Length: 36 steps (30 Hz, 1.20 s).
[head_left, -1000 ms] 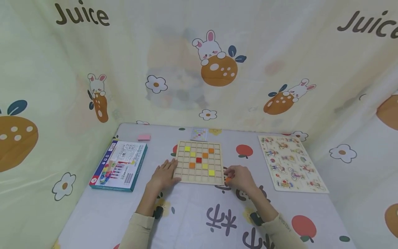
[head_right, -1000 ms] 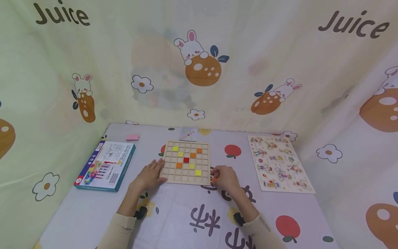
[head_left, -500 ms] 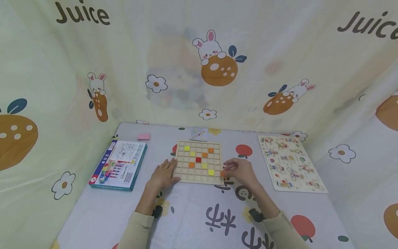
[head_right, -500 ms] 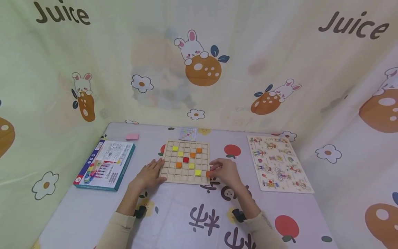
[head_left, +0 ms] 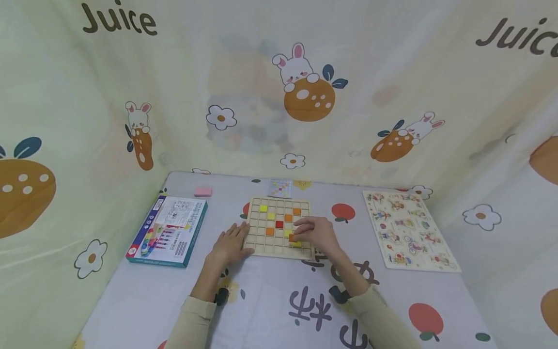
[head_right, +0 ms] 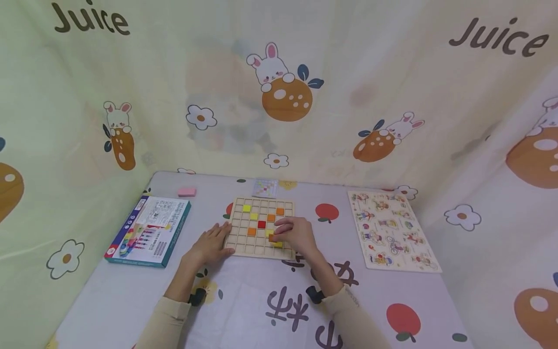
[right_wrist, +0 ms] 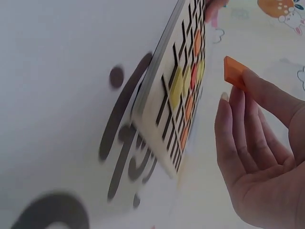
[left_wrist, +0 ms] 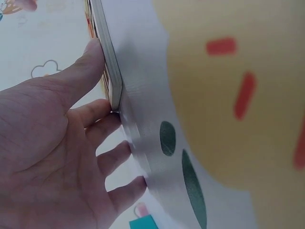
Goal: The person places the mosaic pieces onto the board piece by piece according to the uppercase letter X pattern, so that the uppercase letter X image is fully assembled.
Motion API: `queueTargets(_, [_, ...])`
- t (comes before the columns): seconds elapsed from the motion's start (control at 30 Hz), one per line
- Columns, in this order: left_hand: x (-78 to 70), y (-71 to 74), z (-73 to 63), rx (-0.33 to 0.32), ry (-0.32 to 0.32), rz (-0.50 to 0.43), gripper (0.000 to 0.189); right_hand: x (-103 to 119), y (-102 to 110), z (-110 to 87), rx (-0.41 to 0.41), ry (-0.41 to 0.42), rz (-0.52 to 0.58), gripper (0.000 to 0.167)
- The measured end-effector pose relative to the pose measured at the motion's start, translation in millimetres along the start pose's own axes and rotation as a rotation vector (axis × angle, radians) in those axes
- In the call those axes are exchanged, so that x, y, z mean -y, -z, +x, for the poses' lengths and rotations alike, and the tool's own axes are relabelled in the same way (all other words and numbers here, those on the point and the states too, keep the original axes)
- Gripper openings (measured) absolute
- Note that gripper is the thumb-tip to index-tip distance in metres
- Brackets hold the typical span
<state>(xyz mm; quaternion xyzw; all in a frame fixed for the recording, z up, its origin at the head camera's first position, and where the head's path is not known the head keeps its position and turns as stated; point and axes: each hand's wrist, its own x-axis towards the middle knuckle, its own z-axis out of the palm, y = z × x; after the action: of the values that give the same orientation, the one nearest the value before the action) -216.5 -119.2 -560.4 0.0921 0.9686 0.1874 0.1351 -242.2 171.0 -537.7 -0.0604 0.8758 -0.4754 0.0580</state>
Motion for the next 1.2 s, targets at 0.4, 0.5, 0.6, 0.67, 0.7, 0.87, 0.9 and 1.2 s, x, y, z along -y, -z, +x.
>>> queueTargets(0.4, [0.8, 2.9, -0.3, -0.001, -0.010, 0.005, 0.086, 17, -37, 17.7, 0.033, 0.025, 0.085, 0.035])
queueTargets(0.5, [0.9, 2.6, 0.6, 0.001, -0.012, 0.004, 0.086, 19, -46, 21.6, 0.027, 0.030, 0.077, 0.032])
queueTargets(0.6, [0.4, 2.2, 1.2, 0.003, -0.009, 0.005, 0.086, 21, -54, 24.6, 0.017, 0.034, 0.039, 0.029])
queueTargets(0.67, [0.8, 1.2, 1.6, 0.001, -0.007, 0.009, 0.086, 21, -60, 27.2, 0.015, 0.033, 0.010, 0.028])
queueTargets(0.7, [0.6, 1.3, 1.3, 0.002, -0.005, 0.010, 0.086, 21, -62, 28.2, 0.017, 0.035, 0.006, 0.028])
queueTargets(0.87, [-0.4, 1.8, 0.1, 0.005, 0.000, 0.000, 0.086, 23, -73, 31.8, 0.032, 0.040, -0.012, 0.027])
queueTargets(0.9, [-0.3, 1.7, 0.1, 0.004, -0.002, -0.001, 0.086, 23, -75, 32.3, 0.035, 0.041, -0.016, 0.027])
queueTargets(1.2, [-0.9, 0.8, 0.8, 0.003, -0.003, 0.006, 0.085, 21, -94, 34.8, 0.033, 0.049, -0.064, 0.021])
